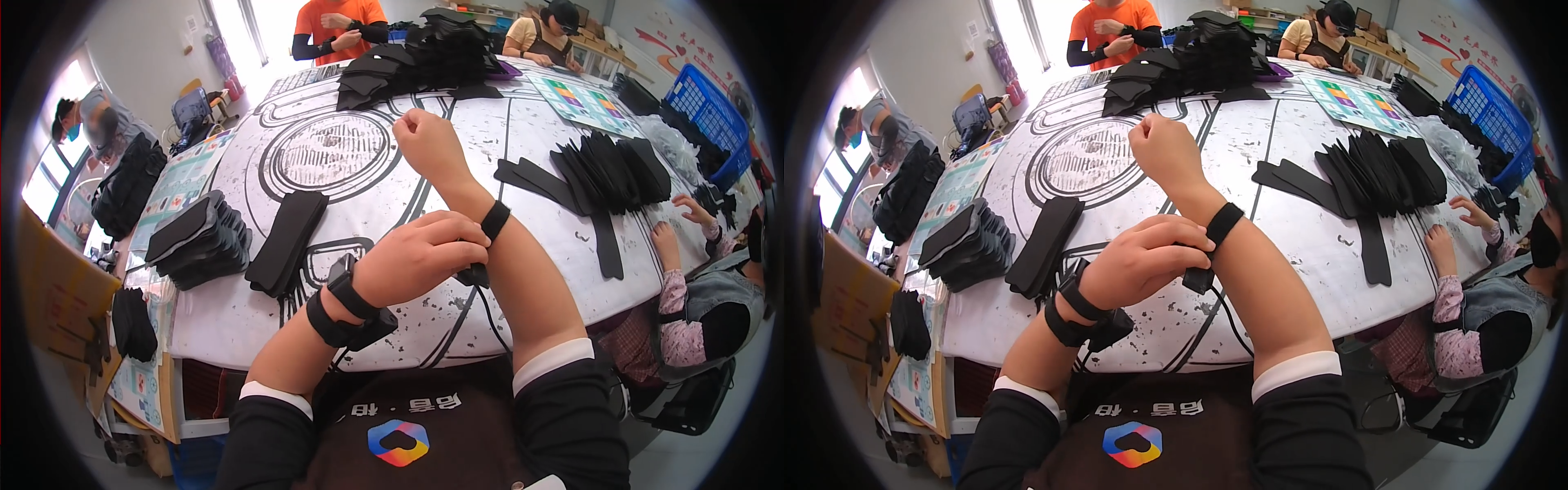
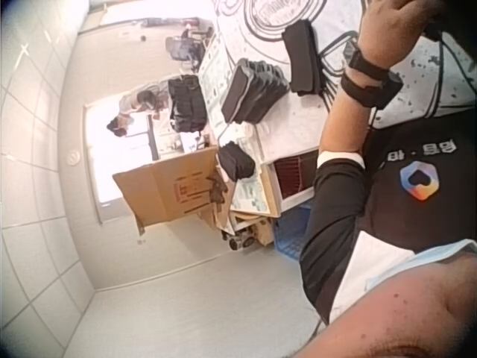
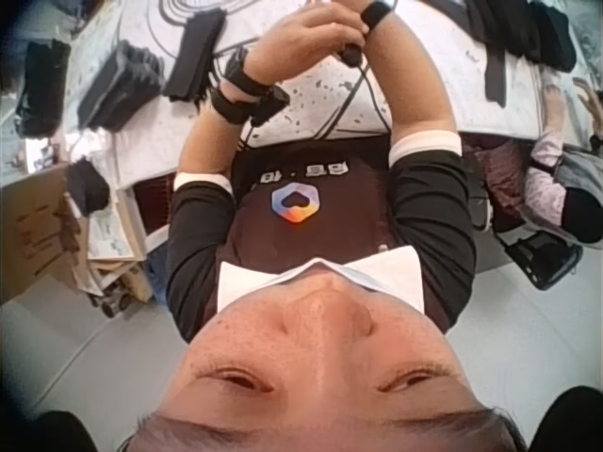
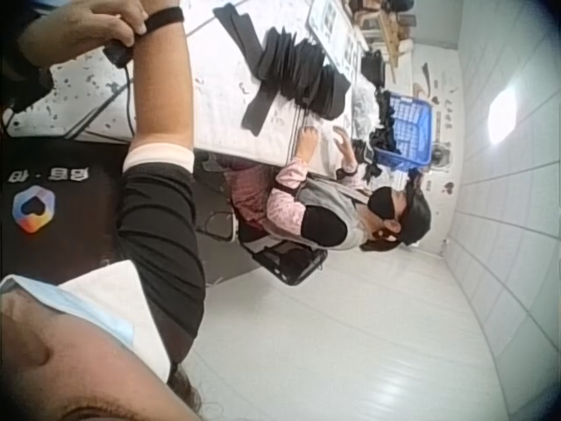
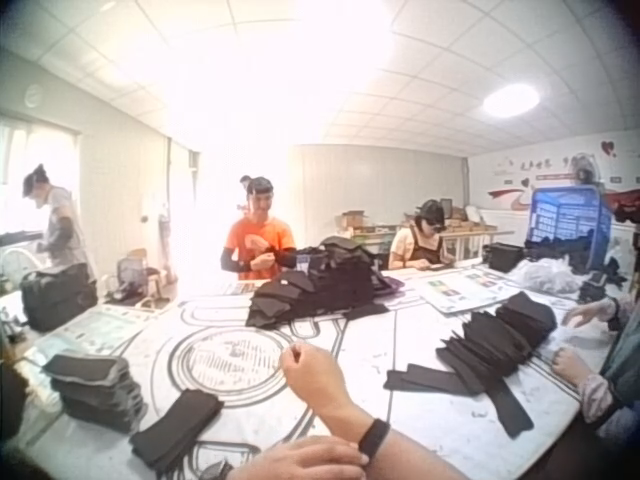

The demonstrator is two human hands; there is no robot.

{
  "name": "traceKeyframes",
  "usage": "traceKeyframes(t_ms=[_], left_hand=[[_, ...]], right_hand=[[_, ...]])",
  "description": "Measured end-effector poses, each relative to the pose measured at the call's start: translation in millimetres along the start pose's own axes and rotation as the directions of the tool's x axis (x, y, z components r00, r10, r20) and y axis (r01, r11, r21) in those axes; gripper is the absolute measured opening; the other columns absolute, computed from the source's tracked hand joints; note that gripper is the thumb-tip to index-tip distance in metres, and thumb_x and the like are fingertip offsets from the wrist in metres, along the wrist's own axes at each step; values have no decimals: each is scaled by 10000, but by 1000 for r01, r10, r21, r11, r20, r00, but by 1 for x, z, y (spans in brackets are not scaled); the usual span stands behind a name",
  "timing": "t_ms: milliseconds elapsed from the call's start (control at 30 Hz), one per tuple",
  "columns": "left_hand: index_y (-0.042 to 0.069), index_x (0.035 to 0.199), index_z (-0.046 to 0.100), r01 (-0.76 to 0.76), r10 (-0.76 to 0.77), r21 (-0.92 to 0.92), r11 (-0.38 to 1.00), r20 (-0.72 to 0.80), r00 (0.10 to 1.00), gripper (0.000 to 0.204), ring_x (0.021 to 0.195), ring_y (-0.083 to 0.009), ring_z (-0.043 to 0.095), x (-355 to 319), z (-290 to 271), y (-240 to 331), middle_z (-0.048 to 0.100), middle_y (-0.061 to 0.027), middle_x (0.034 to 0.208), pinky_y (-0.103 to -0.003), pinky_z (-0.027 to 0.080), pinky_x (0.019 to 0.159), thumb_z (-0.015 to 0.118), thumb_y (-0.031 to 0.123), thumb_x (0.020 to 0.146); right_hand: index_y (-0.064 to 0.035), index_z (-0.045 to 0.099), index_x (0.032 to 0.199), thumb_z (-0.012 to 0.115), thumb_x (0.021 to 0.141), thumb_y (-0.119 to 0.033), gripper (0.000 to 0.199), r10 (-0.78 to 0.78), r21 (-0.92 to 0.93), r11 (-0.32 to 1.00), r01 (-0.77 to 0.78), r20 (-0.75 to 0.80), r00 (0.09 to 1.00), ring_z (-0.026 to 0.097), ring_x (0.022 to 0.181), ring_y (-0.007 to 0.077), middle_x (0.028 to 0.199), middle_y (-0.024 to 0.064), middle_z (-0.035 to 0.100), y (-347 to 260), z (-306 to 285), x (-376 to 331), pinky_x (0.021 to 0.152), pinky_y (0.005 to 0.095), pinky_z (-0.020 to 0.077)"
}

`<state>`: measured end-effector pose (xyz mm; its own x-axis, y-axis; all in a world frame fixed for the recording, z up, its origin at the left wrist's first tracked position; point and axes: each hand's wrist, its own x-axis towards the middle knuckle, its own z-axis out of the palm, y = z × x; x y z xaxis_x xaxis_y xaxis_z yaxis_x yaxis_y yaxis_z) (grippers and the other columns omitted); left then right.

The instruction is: Adjusting wearable sensors and inspecting fabric pieces along with an instruction diagram.

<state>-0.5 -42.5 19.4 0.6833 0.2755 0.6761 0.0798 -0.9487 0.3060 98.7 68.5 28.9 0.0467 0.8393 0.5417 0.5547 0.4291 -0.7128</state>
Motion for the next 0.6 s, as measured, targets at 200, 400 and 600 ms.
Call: traceKeyframes(t_ms=[200,400,600], left_hand=[[47,968,579,284,-287,-183,941,10,958,266,870,-248,559,-5,11,5,559,-103,941,-316,455,786,526,-87,744],[54,959,578,320,-297,-273,907,121,947,244,826,-255,566,-9,13,-12,583,-84,886,-319,444,746,523,-79,762],[44,935,570,254,-254,-273,928,36,967,170,855,-230,551,-1,8,-11,583,-65,903,-312,423,779,557,-33,784]], right_hand=[[-10,599,780,508,835,-168,190,252,487,850,-202,-39,967,555,618,188,696,64,586,8,-9,13,620,316,481],[-34,557,808,493,845,-135,126,368,920,292,-261,144,919,524,703,169,754,48,523,6,-12,11,662,336,496],[-65,536,654,546,761,-125,123,-678,-544,576,610,99,729,558,620,211,656,52,554,19,13,-7,602,322,432]])
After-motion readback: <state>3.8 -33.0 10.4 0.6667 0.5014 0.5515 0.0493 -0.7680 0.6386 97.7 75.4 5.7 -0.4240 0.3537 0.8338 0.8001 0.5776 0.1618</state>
